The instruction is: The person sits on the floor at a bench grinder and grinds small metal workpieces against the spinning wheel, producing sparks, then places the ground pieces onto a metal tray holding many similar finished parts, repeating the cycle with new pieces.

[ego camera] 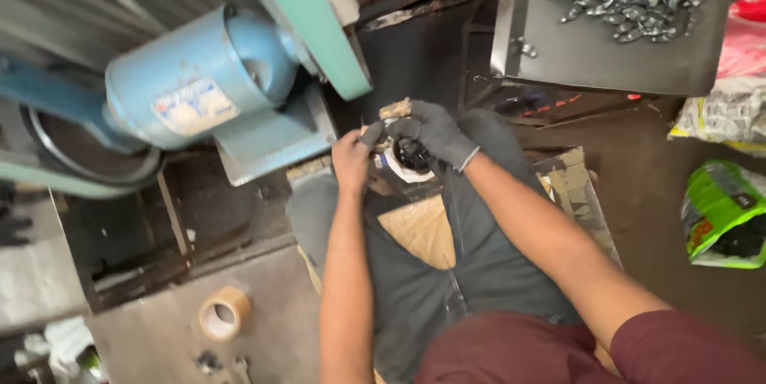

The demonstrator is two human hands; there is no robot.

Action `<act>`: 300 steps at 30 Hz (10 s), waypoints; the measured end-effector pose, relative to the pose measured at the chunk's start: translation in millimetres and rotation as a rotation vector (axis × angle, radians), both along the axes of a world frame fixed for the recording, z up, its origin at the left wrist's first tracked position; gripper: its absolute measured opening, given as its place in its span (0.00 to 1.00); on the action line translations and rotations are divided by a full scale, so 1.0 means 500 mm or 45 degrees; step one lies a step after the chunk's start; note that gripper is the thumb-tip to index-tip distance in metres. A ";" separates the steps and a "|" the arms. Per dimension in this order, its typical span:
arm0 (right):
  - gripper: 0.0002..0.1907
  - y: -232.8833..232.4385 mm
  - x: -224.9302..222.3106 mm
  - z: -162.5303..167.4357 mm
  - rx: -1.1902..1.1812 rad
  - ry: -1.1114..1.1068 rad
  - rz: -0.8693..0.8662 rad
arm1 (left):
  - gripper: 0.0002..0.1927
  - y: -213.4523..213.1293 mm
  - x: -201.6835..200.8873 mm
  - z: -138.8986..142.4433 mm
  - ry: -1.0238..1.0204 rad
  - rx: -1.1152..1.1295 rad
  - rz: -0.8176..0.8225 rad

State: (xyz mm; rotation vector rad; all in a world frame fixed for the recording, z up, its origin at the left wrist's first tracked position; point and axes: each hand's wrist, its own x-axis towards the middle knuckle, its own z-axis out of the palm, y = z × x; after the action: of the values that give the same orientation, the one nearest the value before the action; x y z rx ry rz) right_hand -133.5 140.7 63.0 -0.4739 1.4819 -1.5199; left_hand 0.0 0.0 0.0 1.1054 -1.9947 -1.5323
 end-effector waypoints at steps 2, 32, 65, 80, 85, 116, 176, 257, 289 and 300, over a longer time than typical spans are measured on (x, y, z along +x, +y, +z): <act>0.15 -0.053 -0.012 -0.010 -0.042 0.074 -0.073 | 0.16 0.000 -0.005 -0.007 0.265 0.247 0.071; 0.18 -0.113 -0.013 -0.030 -0.098 1.035 0.232 | 0.15 -0.035 0.031 0.023 0.191 -0.377 0.199; 0.11 -0.179 -0.056 -0.002 -0.161 -0.097 -0.334 | 0.26 -0.007 0.001 0.029 1.203 1.318 -0.140; 0.15 0.167 -0.376 0.006 0.872 1.542 -0.328 | 0.24 0.032 -0.012 0.010 -0.348 -0.195 -0.520; 0.21 0.140 -0.274 0.056 0.552 1.067 -0.490 | 0.21 0.043 -0.040 0.011 0.101 0.280 -0.577; 0.17 -0.138 -0.020 -0.022 0.206 0.528 0.338 | 0.16 -0.030 0.035 0.041 0.363 0.527 0.183; 0.21 -0.052 0.018 -0.018 -0.326 0.041 -0.027 | 0.18 0.001 0.020 0.041 0.325 0.380 0.107; 0.18 0.227 -0.306 0.061 0.452 1.382 -0.935 | 0.30 0.078 0.002 0.032 -0.491 -0.346 -0.852; 0.27 0.106 0.094 0.032 0.073 1.198 0.081 | 0.28 0.137 0.064 0.084 0.641 0.864 0.094; 0.14 0.093 0.091 0.049 0.079 0.820 0.316 | 0.33 0.101 0.076 0.075 0.603 0.650 0.100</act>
State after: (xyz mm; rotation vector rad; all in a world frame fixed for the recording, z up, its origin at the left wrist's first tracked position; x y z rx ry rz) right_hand -88.1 187.2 87.4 -1.1413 1.8577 -1.1680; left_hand 37.9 50.3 37.6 0.8618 -1.2695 -2.0886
